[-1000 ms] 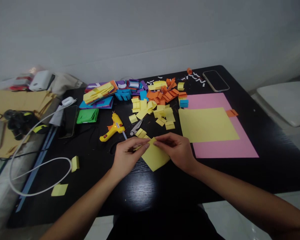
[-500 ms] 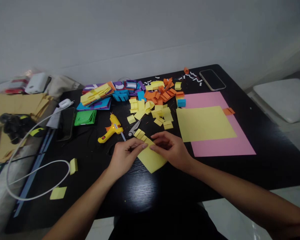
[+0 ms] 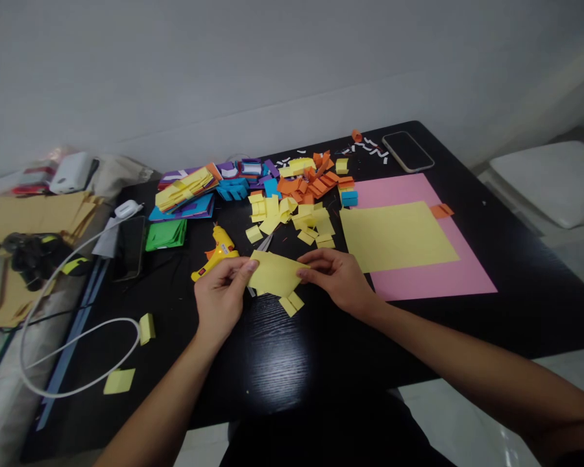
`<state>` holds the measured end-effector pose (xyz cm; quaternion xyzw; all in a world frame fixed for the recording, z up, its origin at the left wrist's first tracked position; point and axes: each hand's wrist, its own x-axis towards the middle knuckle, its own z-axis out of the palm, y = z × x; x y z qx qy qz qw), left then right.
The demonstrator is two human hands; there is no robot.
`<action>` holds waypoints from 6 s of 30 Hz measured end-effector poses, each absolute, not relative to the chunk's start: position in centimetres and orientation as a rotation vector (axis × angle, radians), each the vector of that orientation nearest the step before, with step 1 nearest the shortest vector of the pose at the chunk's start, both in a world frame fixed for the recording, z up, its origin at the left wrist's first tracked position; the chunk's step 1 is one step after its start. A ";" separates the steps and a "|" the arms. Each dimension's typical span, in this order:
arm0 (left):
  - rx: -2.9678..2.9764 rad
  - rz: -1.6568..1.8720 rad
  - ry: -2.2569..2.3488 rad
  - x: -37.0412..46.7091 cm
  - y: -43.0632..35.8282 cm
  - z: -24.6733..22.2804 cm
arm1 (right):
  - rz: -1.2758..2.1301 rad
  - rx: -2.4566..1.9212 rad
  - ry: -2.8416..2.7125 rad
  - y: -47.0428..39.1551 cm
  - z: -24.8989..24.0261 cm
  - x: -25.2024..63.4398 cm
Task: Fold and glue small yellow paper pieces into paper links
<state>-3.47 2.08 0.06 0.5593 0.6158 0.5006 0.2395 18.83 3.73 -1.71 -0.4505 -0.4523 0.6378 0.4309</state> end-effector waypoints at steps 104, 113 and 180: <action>1.581 0.773 1.268 -2.3 1.3 0.1 | 1.677 -1.064 -1.503 3.0 -1.2 18.4; 1.612 0.727 1.208 -4.2 2.3 0.8 | 1.656 -1.058 -1.566 3.6 -1.2 19.0; 1.470 0.934 1.177 -4.5 2.9 0.8 | 1.884 -0.943 -1.064 4.6 -1.5 19.3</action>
